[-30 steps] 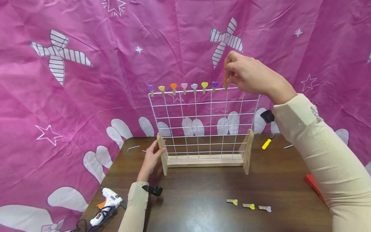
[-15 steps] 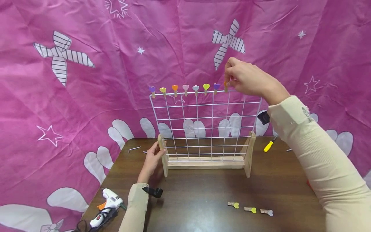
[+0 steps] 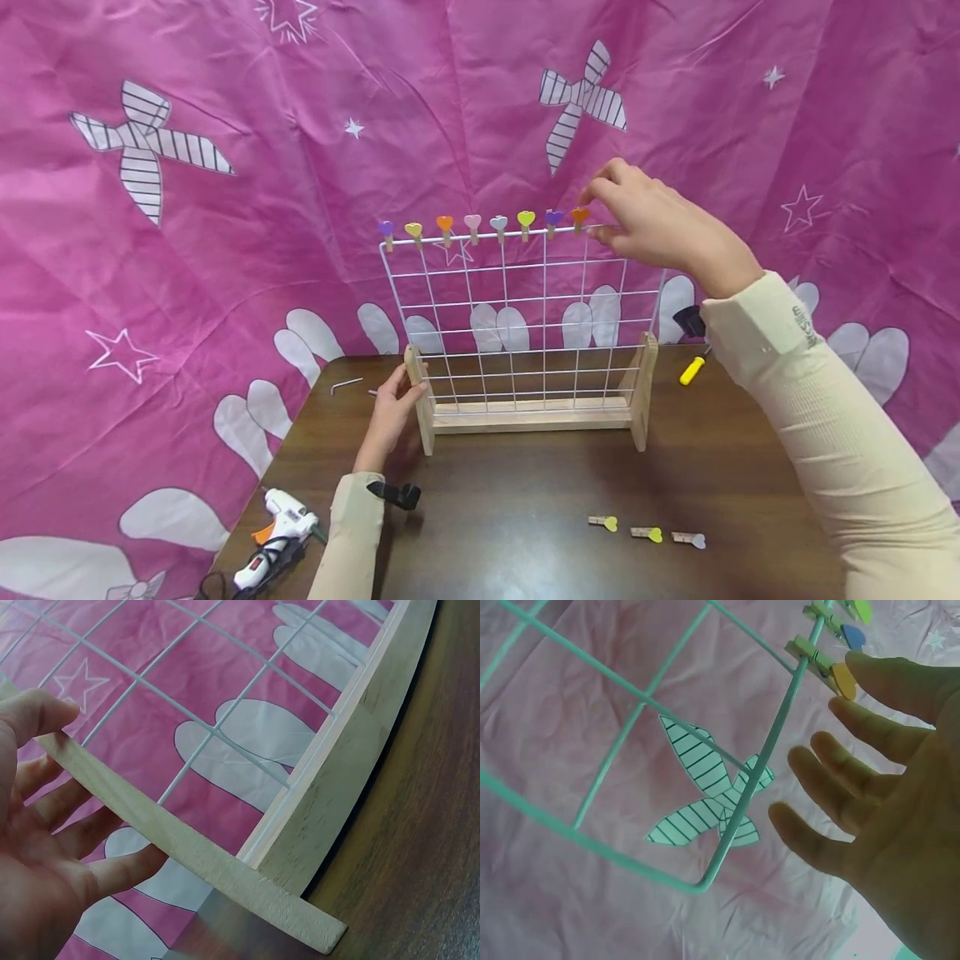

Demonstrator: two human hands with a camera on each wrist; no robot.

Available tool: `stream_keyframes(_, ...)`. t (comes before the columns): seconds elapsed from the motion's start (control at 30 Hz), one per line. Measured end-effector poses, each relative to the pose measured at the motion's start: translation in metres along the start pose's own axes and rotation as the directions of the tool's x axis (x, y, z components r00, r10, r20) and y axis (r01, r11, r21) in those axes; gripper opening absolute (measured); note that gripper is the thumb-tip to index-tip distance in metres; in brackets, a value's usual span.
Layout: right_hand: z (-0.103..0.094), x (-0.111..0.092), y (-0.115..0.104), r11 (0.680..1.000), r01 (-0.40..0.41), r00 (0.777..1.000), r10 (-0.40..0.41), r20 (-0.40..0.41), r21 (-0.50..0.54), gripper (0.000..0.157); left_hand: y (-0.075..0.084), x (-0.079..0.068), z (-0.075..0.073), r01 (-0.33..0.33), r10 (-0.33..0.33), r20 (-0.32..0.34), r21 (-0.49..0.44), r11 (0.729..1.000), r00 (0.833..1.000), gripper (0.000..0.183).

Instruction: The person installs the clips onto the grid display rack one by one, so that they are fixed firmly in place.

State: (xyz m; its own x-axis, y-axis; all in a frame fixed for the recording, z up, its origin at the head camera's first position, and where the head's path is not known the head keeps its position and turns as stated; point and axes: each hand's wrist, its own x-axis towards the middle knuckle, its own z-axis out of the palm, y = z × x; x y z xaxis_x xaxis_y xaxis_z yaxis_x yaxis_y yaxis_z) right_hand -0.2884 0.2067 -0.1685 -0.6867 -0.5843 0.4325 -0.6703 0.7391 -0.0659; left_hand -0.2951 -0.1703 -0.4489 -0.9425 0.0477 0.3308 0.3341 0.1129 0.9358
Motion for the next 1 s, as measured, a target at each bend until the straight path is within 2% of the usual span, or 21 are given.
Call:
stream_keyframes(0.23,0.008,-0.028,-0.001,0.993,0.104,0.983,-0.111,-0.143,-0.06,0.037,0.001,0.001,0.001,0.004,-0.004,0.013,-0.015,1.0,1.0,0.049)
stream_keyframes(0.4,0.016,-0.048,-0.002,0.988,0.136,0.969,-0.149,-0.196,-0.078,0.041,0.0,0.001,0.002,-0.003,0.003,0.015,0.004,1.0,1.0,0.049)
stream_keyframes(0.67,0.047,-0.083,-0.004,0.98,0.182,0.966,-0.192,-0.171,-0.074,0.041,0.0,0.003,0.001,0.011,-0.011,0.013,-0.021,1.0,1.0,0.048)
stream_keyframes(0.87,0.082,-0.116,-0.002,0.98,0.189,0.968,-0.196,-0.157,-0.058,0.037,-0.001,0.002,0.001,-0.014,0.015,0.01,-0.032,0.999,1.0,0.048)
stream_keyframes(1.0,0.108,-0.136,0.0,0.986,0.162,0.975,-0.165,-0.146,-0.033,0.036,0.0,0.001,0.0,-0.019,0.02,0.007,-0.029,0.999,1.0,0.048)
